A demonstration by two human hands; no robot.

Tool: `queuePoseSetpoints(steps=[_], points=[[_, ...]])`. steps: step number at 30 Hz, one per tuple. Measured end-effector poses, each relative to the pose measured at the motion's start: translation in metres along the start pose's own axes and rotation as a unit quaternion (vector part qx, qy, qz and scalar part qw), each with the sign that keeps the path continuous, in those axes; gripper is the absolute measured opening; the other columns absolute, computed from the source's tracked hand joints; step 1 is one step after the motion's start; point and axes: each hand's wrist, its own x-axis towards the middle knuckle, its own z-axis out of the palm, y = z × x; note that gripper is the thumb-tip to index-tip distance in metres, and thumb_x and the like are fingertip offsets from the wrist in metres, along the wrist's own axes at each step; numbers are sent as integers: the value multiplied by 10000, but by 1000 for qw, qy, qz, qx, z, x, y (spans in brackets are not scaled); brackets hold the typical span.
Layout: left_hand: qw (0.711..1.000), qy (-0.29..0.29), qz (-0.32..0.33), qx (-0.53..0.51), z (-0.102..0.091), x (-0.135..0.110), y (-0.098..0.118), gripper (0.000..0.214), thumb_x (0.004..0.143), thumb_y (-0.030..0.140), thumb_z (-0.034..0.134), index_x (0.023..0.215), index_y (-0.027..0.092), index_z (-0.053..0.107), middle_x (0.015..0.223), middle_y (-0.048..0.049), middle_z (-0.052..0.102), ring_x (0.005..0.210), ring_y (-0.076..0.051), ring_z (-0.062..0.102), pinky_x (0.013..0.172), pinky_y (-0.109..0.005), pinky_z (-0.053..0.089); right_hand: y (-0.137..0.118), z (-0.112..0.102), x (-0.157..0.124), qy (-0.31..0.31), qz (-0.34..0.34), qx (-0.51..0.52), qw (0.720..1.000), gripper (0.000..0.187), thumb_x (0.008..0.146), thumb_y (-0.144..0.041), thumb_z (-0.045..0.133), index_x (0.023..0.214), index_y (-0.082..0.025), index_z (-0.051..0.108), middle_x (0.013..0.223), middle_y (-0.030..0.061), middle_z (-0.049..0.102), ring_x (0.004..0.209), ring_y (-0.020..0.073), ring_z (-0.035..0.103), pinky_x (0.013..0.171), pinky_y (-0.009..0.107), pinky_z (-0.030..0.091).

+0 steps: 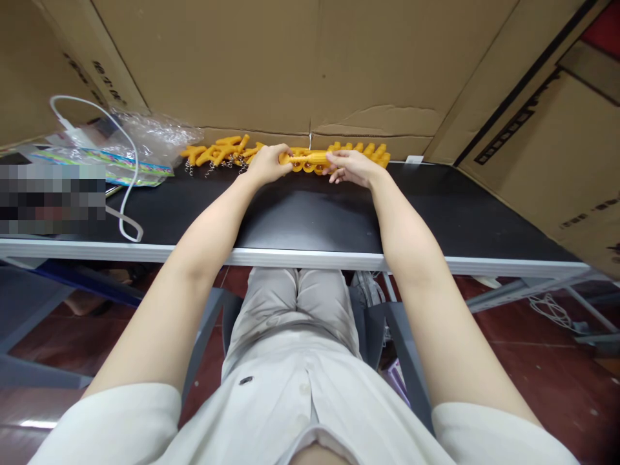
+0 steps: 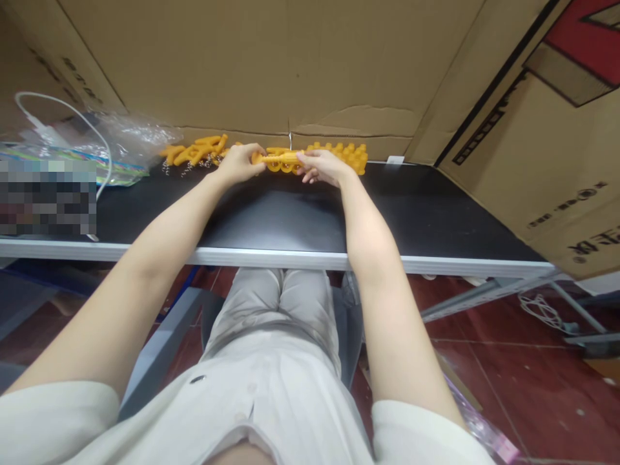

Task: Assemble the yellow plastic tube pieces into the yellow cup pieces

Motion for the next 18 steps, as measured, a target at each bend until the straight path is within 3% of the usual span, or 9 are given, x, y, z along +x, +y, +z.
queuePoseSetpoints(steps=[3, 6, 9, 12, 15, 18], points=[[1000, 1, -1, 5, -1, -1, 2, 396, 906, 236, 690, 1287, 213, 796, 1129, -94, 783, 1115, -326, 687, 1030, -399, 516, 3, -4, 1, -3, -16, 13, 1000, 213, 1090, -309, 800, 1035, -195, 629, 746, 17, 762, 565, 97, 668, 570, 175, 537], [1000, 3, 7, 9, -2, -2, 3, 406, 899, 240, 694, 1291, 222, 800, 1127, -94, 788, 1125, -337, 690, 1027, -402, 518, 12, -7, 13, -9, -16, -1, 1000, 375, 1068, -530, 803, 998, -197, 646, 651, 0, 686, 495, 105, 590, 507, 203, 499], [1000, 0, 9, 11, -2, -3, 4, 424, 899, 252, 690, 1308, 216, 800, 1129, -96, 793, 1136, -343, 693, 1029, -403, 518, 21, -7, 27, 1, -17, -6, 1000, 565, 1045, -772, 691, 1018, -207, 666, 580, -32, 592, 441, 109, 505, 459, 225, 456], [1000, -4, 0, 11, -2, -3, 4, 445, 898, 247, 677, 1323, 196, 800, 1151, -102, 797, 1133, -335, 698, 1029, -402, 519, 21, -3, 29, 4, -2, -14, 1000, 647, 1036, -854, 609, 1018, -210, 660, 549, -41, 558, 411, 103, 463, 429, 222, 418], [1000, -1, -3, 8, -3, -3, 5, 438, 890, 243, 673, 1304, 194, 805, 1157, -101, 799, 1139, -328, 699, 1034, -400, 523, 15, 1, 19, -9, 17, -20, 1000, 565, 1113, -746, 580, 1002, -195, 639, 613, 3, 655, 436, 104, 553, 425, 199, 421], [1000, -2, -5, 10, -4, -3, 5, 433, 892, 252, 675, 1301, 195, 806, 1154, -99, 799, 1156, -330, 701, 1041, -398, 524, 8, 2, 8, -22, -1, 6, 1000, 292, 1116, -444, 757, 1054, -195, 617, 756, 18, 755, 524, 93, 649, 509, 173, 508]])
